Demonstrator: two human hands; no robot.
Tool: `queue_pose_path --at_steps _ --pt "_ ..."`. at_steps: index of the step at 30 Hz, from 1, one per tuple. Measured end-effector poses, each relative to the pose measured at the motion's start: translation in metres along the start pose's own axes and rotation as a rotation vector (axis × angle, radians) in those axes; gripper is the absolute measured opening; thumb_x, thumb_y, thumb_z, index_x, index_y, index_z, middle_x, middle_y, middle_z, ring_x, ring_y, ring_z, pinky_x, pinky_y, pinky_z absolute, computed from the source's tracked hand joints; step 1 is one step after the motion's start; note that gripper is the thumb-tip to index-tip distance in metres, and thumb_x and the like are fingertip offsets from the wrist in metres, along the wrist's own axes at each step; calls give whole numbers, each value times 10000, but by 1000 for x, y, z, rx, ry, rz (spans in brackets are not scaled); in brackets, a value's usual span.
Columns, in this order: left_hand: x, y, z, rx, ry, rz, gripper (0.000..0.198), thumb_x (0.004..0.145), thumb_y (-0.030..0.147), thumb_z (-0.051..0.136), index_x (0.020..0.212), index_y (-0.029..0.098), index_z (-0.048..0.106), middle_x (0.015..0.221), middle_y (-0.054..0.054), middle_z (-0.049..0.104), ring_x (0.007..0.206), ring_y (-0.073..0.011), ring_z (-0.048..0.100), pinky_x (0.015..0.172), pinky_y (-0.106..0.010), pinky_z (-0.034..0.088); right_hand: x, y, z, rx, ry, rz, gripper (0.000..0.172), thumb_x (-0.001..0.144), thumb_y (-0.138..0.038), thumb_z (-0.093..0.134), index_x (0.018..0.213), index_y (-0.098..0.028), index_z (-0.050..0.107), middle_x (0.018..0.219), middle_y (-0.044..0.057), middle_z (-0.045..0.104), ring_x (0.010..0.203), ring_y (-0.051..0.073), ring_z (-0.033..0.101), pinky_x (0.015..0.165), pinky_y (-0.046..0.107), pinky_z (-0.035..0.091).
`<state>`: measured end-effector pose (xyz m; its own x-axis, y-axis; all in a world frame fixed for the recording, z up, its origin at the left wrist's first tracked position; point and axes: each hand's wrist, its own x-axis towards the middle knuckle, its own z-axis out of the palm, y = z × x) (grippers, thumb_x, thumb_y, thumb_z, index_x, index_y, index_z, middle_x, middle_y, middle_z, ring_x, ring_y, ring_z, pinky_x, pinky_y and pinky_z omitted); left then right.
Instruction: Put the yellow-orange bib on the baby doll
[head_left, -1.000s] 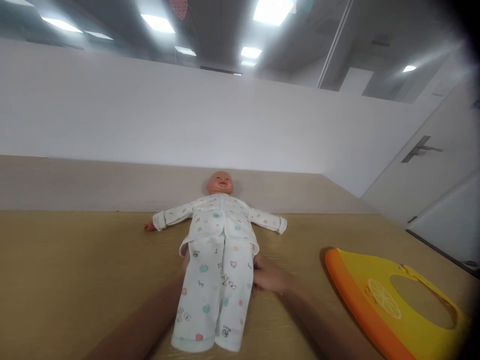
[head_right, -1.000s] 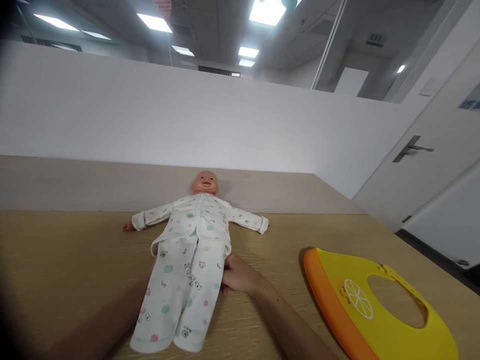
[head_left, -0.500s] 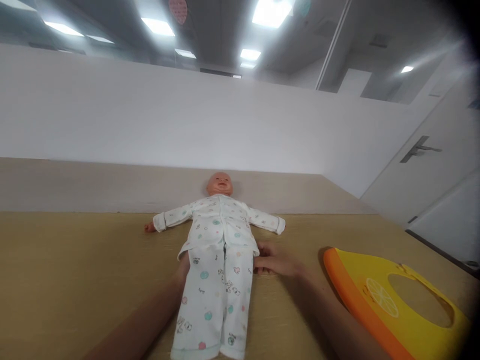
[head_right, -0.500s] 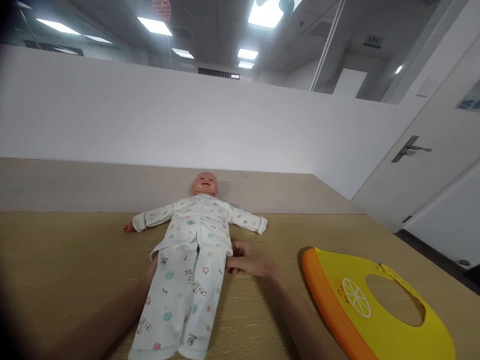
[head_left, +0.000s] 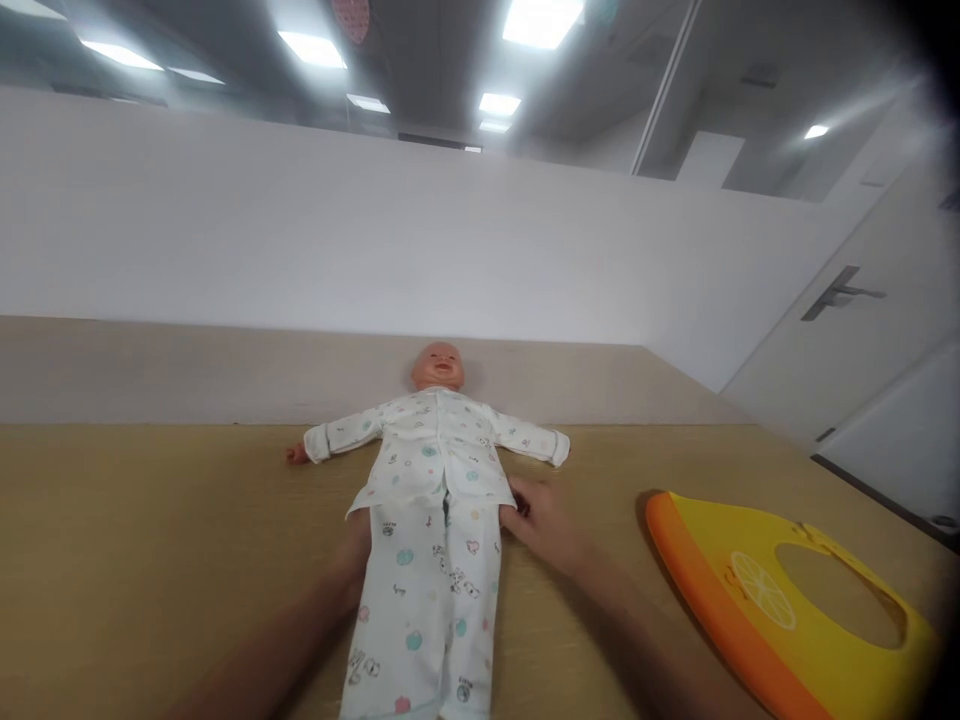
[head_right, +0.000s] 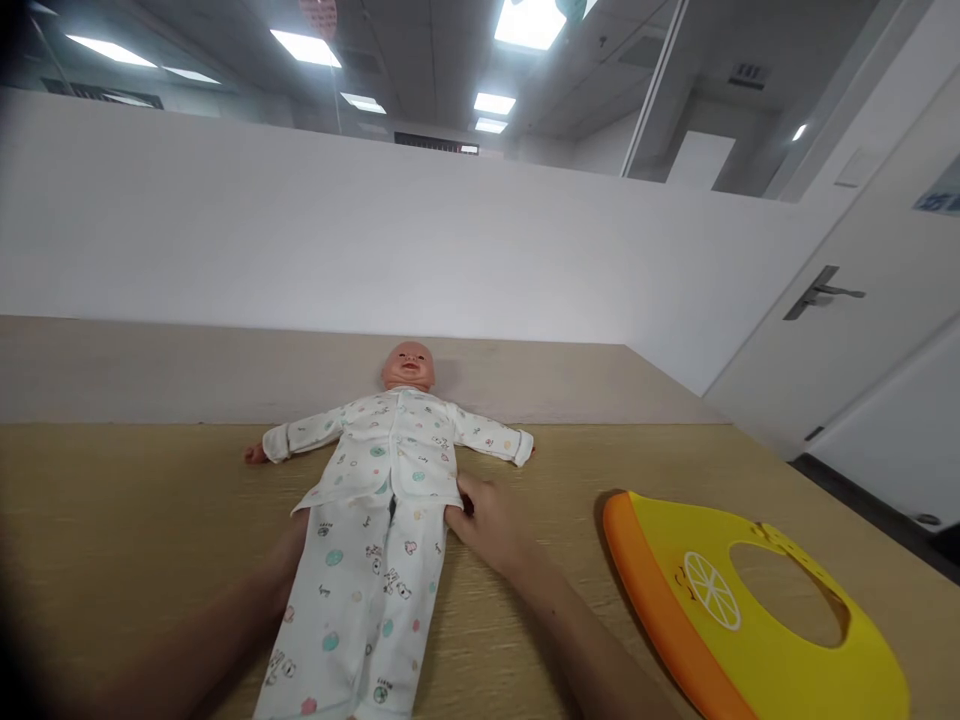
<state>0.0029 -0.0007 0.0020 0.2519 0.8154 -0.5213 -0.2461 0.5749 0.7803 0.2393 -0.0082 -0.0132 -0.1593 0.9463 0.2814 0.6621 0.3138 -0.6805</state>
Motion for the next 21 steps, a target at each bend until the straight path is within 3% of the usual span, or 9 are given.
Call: queue_pose_path --at_steps 5,7,12,16,21 --pt "0 4 -2 -20 -152 -18 376 736 457 620 1045 253 553 848 10 716 886 -291 674 795 -425 517 3 8 -1 16 222 21 289 747 -275 530 557 -196 326 511 -47 399 497 85 352 493 219 250" --pt "1 4 -7 -27 -170 14 416 743 440 628 1113 270 545 889 6 720 927 -292 669 839 -427 502 2 7 -1 7 251 29 304 767 -313 527 566 -199 329 520 -43 411 504 89 364 502 224 260" --pt "3 -4 -24 51 -117 109 481 738 406 656 1190 304 526 1034 -23 705 1023 -277 642 921 -409 478 -2 -1 7 -14 87 122 226 817 -362 496 670 -198 446 632 2 558 568 136 478 528 244 299" --pt "7 -5 -32 117 -77 187 470 755 352 640 1204 273 527 1059 -30 696 1056 -292 622 922 -403 469 -4 -4 12 -123 57 222 176 795 -352 530 721 -193 534 674 42 604 597 173 525 548 263 311" --pt "-1 5 -34 106 -81 132 407 773 307 567 1168 211 549 1008 -46 700 1055 -287 619 903 -391 478 -4 -2 15 -22 33 195 150 795 -337 530 754 -194 547 724 41 621 639 178 548 565 261 339"
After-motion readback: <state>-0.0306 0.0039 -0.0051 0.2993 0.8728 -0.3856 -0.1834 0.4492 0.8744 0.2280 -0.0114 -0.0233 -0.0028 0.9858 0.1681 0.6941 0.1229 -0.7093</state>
